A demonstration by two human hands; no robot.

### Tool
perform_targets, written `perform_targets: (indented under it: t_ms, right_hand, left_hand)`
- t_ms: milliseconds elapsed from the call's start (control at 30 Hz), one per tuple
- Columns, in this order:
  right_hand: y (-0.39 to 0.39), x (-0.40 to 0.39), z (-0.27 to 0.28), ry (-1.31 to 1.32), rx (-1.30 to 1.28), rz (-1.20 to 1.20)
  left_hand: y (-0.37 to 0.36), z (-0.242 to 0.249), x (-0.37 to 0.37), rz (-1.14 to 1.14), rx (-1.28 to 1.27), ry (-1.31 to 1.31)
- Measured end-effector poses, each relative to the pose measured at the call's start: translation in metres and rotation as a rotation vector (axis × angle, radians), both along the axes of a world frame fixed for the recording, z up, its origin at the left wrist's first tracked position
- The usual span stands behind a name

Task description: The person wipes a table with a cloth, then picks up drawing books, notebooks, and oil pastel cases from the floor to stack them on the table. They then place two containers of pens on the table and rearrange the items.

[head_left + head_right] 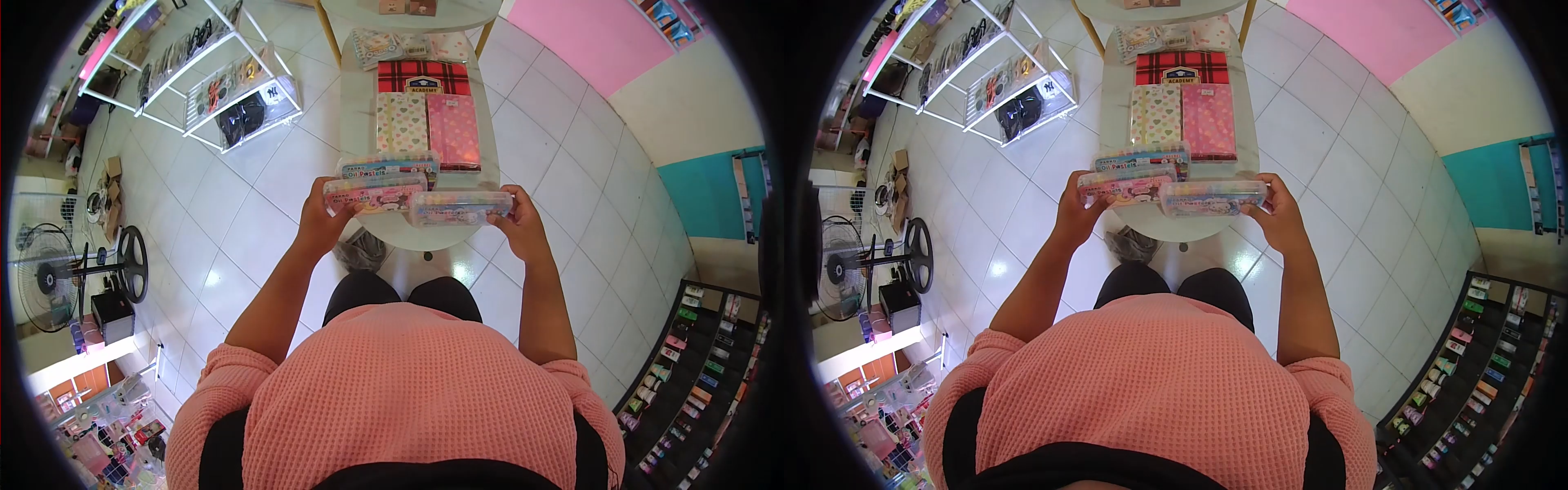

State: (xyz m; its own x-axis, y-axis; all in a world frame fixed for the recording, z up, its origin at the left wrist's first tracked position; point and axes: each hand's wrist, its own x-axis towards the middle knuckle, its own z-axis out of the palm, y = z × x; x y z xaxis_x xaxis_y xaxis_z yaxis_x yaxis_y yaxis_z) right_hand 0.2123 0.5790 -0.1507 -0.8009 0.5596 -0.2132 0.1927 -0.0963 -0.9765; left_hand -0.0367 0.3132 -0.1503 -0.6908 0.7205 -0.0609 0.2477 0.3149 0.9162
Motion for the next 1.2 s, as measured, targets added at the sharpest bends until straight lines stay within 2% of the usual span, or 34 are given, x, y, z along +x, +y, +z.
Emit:
perform_targets:
  t_ms: [200,300,367,500,567,733,967,1200]
  right_hand:
    - [-0.002,-0.005,-0.003,0.017,0.058,0.03]
    - [-0.005,-0.004,-0.005,0.027,0.084,0.011]
    - [-0.008,-0.004,-0.006,0.014,0.106,-0.012]
    - [-0.016,-0.006,-0.01,0.047,0.134,-0.036]
    - [-0.021,-0.006,-0.011,0.045,0.143,-0.025]
    - [-0.025,-0.01,-0.007,0.047,0.254,-0.021]
    - [-0.023,-0.018,0.006,-0.045,0.211,0.085]
    - [-0.028,-0.021,-0.01,0.046,0.154,0.077]
  left_hand:
    - [0.014,-0.003,0.0,-0.013,0.0,0.059]
    - [0.026,-0.003,0.008,0.063,0.068,0.027]
    - [0.032,0.001,0.01,0.041,0.173,-0.098]
    - [0.029,0.004,0.005,-0.008,0.118,-0.078]
    - [0.026,0.002,0.004,-0.042,0.035,0.04]
    - [0.021,-0.002,0.008,-0.003,0.087,0.024]
    - [0.023,-0.004,0.009,0.008,0.069,0.014]
    - [0.022,-0.001,0.01,-0.038,0.064,-0.005]
